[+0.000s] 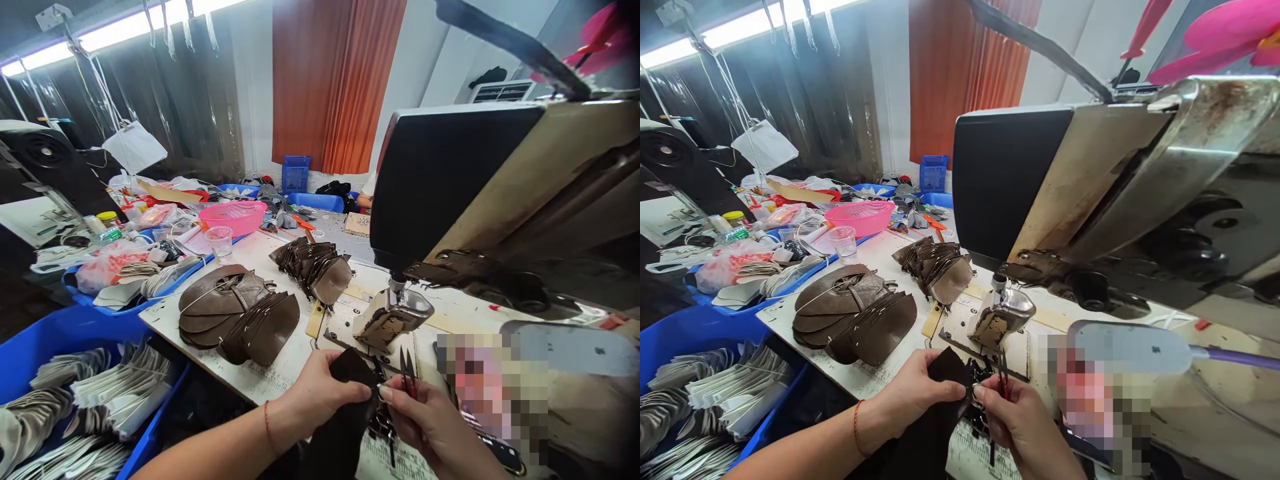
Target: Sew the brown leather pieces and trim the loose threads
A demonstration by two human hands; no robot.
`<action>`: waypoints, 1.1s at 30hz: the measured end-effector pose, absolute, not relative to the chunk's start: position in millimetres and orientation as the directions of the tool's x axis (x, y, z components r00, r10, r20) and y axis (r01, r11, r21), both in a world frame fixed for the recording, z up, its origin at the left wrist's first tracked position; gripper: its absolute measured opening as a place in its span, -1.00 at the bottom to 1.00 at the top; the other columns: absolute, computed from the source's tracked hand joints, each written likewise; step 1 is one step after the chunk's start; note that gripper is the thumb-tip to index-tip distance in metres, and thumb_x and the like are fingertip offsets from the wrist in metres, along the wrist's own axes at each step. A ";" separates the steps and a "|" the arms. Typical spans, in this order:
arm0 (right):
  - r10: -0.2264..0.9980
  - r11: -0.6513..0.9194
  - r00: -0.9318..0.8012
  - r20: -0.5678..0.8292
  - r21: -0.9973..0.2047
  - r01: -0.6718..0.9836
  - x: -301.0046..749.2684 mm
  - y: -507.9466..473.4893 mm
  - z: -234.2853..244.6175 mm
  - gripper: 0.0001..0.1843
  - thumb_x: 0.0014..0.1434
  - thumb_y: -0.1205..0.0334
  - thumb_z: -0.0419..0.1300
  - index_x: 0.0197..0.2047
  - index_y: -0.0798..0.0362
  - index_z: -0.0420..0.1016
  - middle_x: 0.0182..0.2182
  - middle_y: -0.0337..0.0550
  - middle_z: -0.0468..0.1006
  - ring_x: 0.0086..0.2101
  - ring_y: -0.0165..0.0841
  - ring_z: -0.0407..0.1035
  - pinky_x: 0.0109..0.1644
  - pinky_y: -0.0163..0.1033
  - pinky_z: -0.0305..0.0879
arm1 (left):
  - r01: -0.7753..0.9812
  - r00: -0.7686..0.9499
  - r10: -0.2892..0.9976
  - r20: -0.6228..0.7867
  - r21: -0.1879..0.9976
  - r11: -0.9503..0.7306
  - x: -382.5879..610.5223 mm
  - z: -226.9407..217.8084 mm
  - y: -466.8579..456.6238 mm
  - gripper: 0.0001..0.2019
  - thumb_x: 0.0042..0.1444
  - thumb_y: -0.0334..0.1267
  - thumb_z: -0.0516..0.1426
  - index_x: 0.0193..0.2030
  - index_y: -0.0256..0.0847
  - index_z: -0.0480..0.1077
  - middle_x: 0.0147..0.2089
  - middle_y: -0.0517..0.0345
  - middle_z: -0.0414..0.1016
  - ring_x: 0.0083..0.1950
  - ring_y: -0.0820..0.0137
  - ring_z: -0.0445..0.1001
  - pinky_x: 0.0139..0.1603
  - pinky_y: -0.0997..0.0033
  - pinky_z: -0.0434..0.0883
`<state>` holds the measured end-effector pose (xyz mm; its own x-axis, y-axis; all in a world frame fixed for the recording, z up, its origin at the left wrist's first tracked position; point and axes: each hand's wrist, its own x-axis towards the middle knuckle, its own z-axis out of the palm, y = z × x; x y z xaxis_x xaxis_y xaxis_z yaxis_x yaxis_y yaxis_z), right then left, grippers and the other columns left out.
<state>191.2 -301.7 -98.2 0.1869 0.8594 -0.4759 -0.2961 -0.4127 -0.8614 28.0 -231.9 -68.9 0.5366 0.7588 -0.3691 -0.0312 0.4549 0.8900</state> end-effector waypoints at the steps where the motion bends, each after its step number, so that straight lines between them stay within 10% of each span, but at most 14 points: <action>1: 0.856 -0.409 0.195 -0.478 -0.858 -0.310 190.5 -301.3 -96.5 -0.53 -0.20 -0.06 0.46 -0.48 0.09 0.34 -0.75 -0.51 0.08 -0.68 -0.64 -0.16 -0.59 -0.39 -0.27 | -0.036 0.543 0.754 -0.369 0.887 0.460 29.0 -68.3 -231.2 -0.72 -0.32 -0.35 0.28 -0.36 -0.32 0.48 -0.42 0.22 0.47 -0.43 0.51 0.30 -0.38 0.53 0.26; 8: 0.856 -0.301 0.328 -0.400 -0.900 -0.314 183.0 -299.7 -86.3 -0.57 -0.16 -0.03 0.43 -0.39 0.08 0.40 -0.75 -0.49 0.13 -0.71 -0.65 -0.11 -0.61 -0.44 -0.22 | -0.078 0.536 0.768 -0.349 0.886 0.457 41.9 -67.4 -225.1 -0.75 -0.32 -0.39 0.25 -0.38 -0.31 0.45 -0.47 0.26 0.45 -0.49 0.53 0.30 -0.45 0.53 0.25; 12: 0.893 -0.006 0.439 0.103 -0.971 0.241 205.0 -294.0 -81.0 -0.69 -0.04 0.07 0.36 -0.20 -0.06 0.50 -0.47 -0.28 0.52 -0.60 -0.50 0.27 -0.56 -0.40 0.16 | -0.047 0.574 0.732 -0.366 0.878 0.476 56.8 -53.2 -207.2 -0.79 -0.33 -0.39 0.25 -0.43 -0.29 0.44 -0.55 0.28 0.41 -0.55 0.50 0.32 -0.51 0.51 0.26; 17: 0.753 0.362 -0.054 0.656 -0.345 0.866 254.6 -268.5 -69.7 -0.58 0.04 0.43 0.11 -0.11 -0.19 0.57 -0.17 -0.24 0.59 -0.25 -0.33 0.52 -0.25 -0.33 0.42 | 0.053 0.602 0.681 -0.416 0.872 0.486 82.5 -23.9 -169.6 -0.84 -0.33 -0.42 0.27 -0.50 -0.28 0.44 -0.57 0.21 0.44 -0.55 0.44 0.38 -0.47 0.42 0.35; 20: 0.677 0.369 -0.072 0.732 -0.253 0.894 269.0 -251.4 -66.4 -0.54 0.06 0.48 0.04 -0.11 -0.15 0.58 -0.13 -0.17 0.53 -0.35 -0.39 0.48 -0.35 -0.31 0.40 | 0.059 0.619 0.683 -0.388 0.890 0.452 97.0 -15.8 -149.2 -0.86 -0.34 -0.45 0.27 -0.53 -0.27 0.45 -0.55 0.21 0.46 -0.52 0.43 0.39 -0.41 0.40 0.38; 33: 0.632 0.366 0.183 0.753 -0.497 0.787 260.8 -237.7 -65.6 -0.79 0.12 0.27 0.20 -0.19 -0.12 0.61 -0.16 -0.16 0.58 -0.26 -0.26 0.53 -0.37 -0.31 0.46 | -0.030 0.599 0.755 -0.266 0.935 0.353 116.7 -9.2 -133.1 -0.78 -0.40 -0.48 0.28 -0.48 -0.28 0.48 -0.53 0.23 0.46 -0.45 0.40 0.43 -0.36 0.40 0.39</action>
<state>260.8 -237.7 -65.6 0.1825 0.6319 0.7532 0.7867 0.3656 -0.4974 116.7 -133.1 -9.2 0.5988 0.7553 -0.2664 -0.0297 0.3534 0.9350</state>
